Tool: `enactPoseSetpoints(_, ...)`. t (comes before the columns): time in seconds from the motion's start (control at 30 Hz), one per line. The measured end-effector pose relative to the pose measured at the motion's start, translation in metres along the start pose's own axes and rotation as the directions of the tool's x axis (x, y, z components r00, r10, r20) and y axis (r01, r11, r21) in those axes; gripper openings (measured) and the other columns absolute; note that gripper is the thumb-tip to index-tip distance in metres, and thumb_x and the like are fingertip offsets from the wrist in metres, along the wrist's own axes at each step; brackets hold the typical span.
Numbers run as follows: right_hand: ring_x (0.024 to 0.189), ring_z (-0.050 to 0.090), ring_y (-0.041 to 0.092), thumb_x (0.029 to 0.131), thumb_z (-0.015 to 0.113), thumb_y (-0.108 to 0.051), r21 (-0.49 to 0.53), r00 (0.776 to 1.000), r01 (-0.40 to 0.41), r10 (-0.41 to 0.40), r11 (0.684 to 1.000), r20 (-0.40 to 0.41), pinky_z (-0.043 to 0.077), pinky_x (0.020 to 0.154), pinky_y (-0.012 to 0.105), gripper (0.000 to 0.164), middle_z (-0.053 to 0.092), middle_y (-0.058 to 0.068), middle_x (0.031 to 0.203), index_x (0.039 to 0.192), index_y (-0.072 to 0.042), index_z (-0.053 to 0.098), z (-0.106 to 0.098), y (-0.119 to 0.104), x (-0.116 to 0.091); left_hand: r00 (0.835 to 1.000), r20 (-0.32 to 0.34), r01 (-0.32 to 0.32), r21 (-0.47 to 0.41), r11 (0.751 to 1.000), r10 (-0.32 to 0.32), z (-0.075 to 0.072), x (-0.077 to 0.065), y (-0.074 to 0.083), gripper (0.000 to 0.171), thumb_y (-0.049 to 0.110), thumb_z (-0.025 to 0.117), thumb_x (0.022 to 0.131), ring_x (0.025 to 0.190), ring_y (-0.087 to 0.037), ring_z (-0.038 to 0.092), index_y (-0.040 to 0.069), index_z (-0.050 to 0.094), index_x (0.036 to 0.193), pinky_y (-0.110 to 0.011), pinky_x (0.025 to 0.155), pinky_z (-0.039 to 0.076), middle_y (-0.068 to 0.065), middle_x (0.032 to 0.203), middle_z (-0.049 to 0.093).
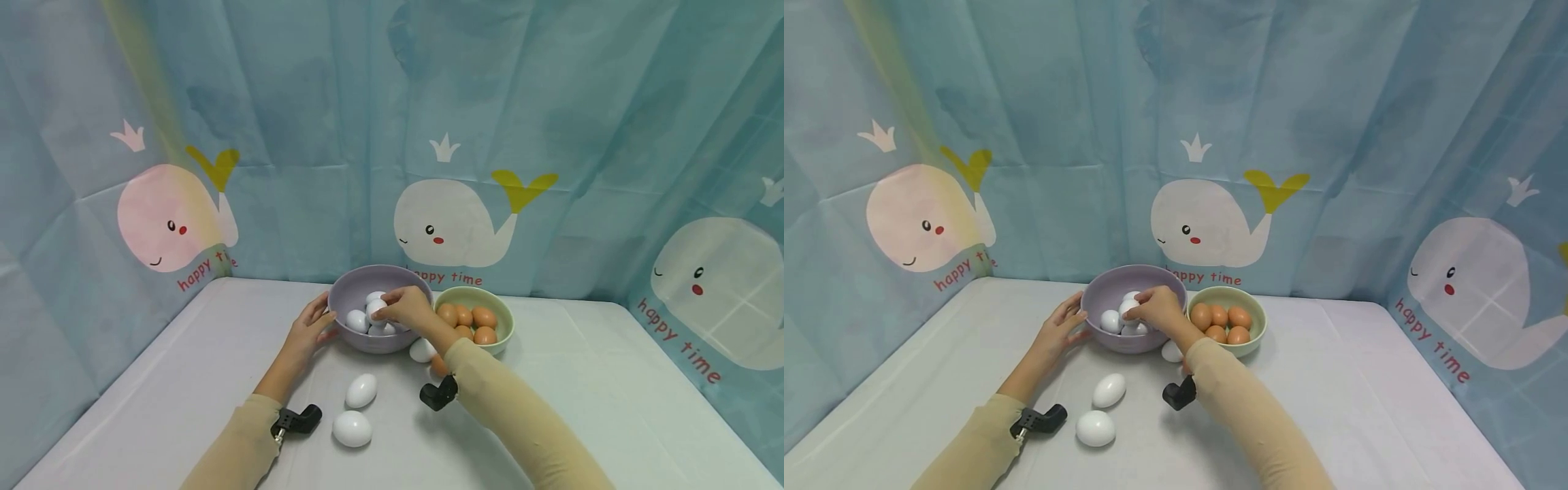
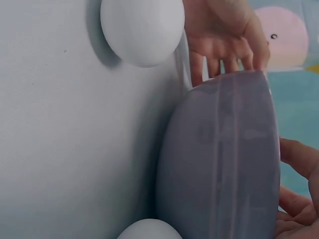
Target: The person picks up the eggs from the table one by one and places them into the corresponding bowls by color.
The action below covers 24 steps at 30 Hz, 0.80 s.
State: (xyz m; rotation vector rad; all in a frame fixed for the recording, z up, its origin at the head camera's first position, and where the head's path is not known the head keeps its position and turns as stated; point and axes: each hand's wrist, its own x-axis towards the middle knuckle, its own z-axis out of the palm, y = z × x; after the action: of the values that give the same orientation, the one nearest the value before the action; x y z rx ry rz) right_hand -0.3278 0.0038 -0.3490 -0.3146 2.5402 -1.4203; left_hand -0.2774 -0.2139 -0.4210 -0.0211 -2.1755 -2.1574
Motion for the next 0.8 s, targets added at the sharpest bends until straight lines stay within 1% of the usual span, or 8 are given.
enactPoseSetpoints(0.17, 0.073, 0.065, 0.008, 0.075, 0.088, -0.019, -0.046, 1.0, 0.017, -0.017, 0.999, 0.005, 0.054, 0.066, 0.018, 0.045, 0.075, 0.007, 0.106, 0.115, -0.006, 0.074, 0.002, 0.002, 0.002, 1.0, 0.011, -0.007, -0.01, 1.0, 0.007, 0.0, 0.001, 0.0, 0.06, 0.016, 0.05, 0.105, 0.152, -0.028, 0.026, 0.012, 0.024, 0.158, -0.05, 0.114, 0.042, -0.008, 0.166, 0.023)
enactPoseSetpoints(0.27, 0.071, 0.064, 0.008, 0.074, 0.088, -0.019, -0.071, 1.0, 0.011, -0.01, 0.997, 0.018, 0.053, 0.064, 0.018, 0.044, 0.074, 0.006, 0.103, 0.114, -0.007, 0.074, 0.003, 0.002, 0.003, 1.0, 0.014, -0.005, -0.012, 1.0, 0.006, -0.001, 0.0, 0.0, 0.06, 0.016, 0.05, 0.105, 0.152, -0.028, 0.027, 0.012, 0.024, 0.158, -0.05, 0.114, 0.042, -0.008, 0.166, 0.023)
enactPoseSetpoints(0.43, 0.068, 0.063, 0.008, 0.074, 0.088, -0.019, -0.074, 0.999, 0.002, 0.0, 0.997, 0.032, 0.05, 0.061, 0.018, 0.043, 0.074, 0.005, 0.099, 0.113, -0.006, 0.074, 0.002, 0.002, 0.004, 1.0, 0.014, 0.0, -0.011, 1.0, 0.001, -0.001, 0.0, -0.001, 0.06, 0.016, 0.05, 0.105, 0.152, -0.028, 0.026, 0.012, 0.024, 0.158, -0.05, 0.114, 0.042, -0.008, 0.166, 0.023)
enactPoseSetpoints(0.57, 0.066, 0.062, 0.009, 0.075, 0.088, -0.017, -0.078, 0.999, 0.003, 0.001, 0.997, 0.049, 0.05, 0.061, 0.018, 0.041, 0.074, 0.007, 0.1, 0.112, -0.006, 0.074, 0.001, 0.004, 0.008, 1.0, 0.013, -0.003, -0.016, 1.0, 0.003, -0.001, 0.001, -0.001, 0.06, 0.017, 0.051, 0.104, 0.152, -0.028, 0.027, 0.012, 0.024, 0.158, -0.05, 0.114, 0.043, -0.008, 0.166, 0.023)
enactPoseSetpoints(0.67, 0.068, 0.062, 0.009, 0.075, 0.088, -0.016, -0.099, 0.998, 0.015, -0.009, 0.995, 0.067, 0.05, 0.061, 0.017, 0.039, 0.074, 0.008, 0.103, 0.11, -0.006, 0.075, 0.001, 0.005, 0.011, 1.0, 0.014, -0.005, -0.021, 1.0, 0.005, -0.002, 0.002, -0.003, 0.06, 0.017, 0.052, 0.104, 0.152, -0.028, 0.027, 0.012, 0.025, 0.158, -0.049, 0.114, 0.043, -0.008, 0.166, 0.023)
enactPoseSetpoints(0.8, 0.071, 0.061, 0.009, 0.075, 0.088, -0.014, -0.105, 0.996, 0.026, -0.017, 0.994, 0.087, 0.051, 0.063, 0.017, 0.037, 0.074, 0.008, 0.105, 0.108, -0.004, 0.075, 0.002, 0.007, 0.015, 1.0, 0.013, -0.004, -0.026, 1.0, 0.004, -0.001, 0.002, -0.003, 0.061, 0.018, 0.052, 0.104, 0.152, -0.027, 0.027, 0.012, 0.024, 0.158, -0.046, 0.112, 0.046, -0.008, 0.166, 0.023)
